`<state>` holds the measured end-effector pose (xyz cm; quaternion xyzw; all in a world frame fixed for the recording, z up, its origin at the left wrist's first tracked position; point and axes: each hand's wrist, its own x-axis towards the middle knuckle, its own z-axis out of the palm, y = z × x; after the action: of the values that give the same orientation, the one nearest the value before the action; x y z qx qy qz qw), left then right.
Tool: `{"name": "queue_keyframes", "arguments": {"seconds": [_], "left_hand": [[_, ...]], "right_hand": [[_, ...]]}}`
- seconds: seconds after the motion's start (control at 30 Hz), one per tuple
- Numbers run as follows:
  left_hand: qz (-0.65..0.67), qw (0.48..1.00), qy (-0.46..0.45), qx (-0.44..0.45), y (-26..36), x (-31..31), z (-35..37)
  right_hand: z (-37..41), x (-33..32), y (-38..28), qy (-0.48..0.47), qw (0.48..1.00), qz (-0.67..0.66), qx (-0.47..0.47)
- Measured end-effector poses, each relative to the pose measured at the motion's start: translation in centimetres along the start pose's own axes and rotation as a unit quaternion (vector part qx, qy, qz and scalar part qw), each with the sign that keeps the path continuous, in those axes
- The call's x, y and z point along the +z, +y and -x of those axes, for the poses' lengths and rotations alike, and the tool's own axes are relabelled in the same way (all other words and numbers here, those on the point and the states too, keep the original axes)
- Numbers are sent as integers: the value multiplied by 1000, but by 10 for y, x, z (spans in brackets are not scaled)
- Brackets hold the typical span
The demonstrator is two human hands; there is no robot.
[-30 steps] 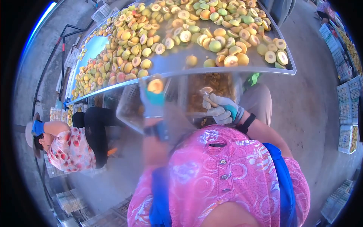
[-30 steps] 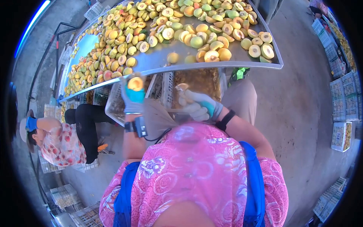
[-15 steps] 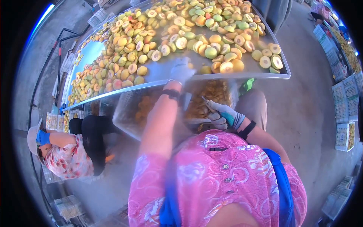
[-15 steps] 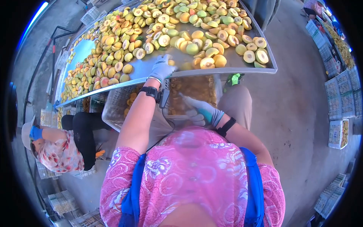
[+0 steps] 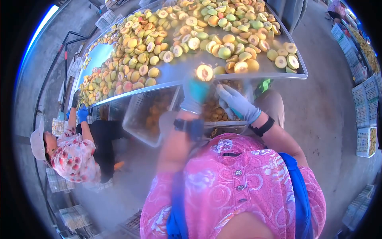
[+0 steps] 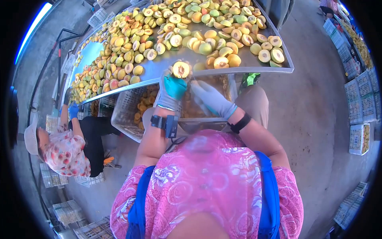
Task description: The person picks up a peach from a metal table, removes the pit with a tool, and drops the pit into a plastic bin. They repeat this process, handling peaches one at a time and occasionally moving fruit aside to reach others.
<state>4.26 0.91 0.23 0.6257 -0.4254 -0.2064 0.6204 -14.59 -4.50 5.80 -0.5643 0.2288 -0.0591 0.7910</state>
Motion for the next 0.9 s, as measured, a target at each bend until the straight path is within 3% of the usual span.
{"name": "queue_keyframes", "arguments": {"seconds": [0.03, 0.17, 0.27, 0.33, 0.37, 0.43, 0.57, 0.63, 0.7, 0.77, 0.83, 0.87, 0.9], "left_hand": [[-36, 999, 13, 32, 0, 3, 5], [5, 999, 33, 16, 8, 17, 17], [110, 987, 115, 33, 2, 22, 18], [-48, 987, 95, 120, 2, 20, 20], [-47, 987, 96, 119, 3, 21, 22], [173, 980, 99, 21, 5, 22, 25], [316, 945, 77, -31, 35, 26, 33], [444, 891, 62, -67, 38, 27, 34], [403, 910, 72, -65, 31, 27, 34], [361, 927, 83, -64, 34, 29, 37], [209, 973, 96, -2, 48, 32, 40], [209, 973, 96, -2, 52, 35, 40], [299, 947, 111, -27, 54, 37, 40]], "right_hand": [[-3, -1, 0, 0, 1000, 1, 0], [-4, 6, -9, 21, 999, 11, -25], [-6, 9, -11, 30, 999, 18, -32], [-7, 10, -10, 24, 999, 19, -36], [-6, 10, -10, 18, 1000, 13, -18], [-5, 11, -9, 11, 1000, 8, 2], [-2, 14, -10, 8, 1000, -24, -7], [-2, 15, -10, 2, 1000, -17, 3], [-5, 18, -5, 22, 997, 40, -56], [-8, 17, 0, 29, 996, 68, -52], [-7, 16, 2, 35, 993, 98, -49], [-5, 17, 1, 27, 996, 83, -35], [-2, 17, -1, 19, 997, 69, -20]]}}
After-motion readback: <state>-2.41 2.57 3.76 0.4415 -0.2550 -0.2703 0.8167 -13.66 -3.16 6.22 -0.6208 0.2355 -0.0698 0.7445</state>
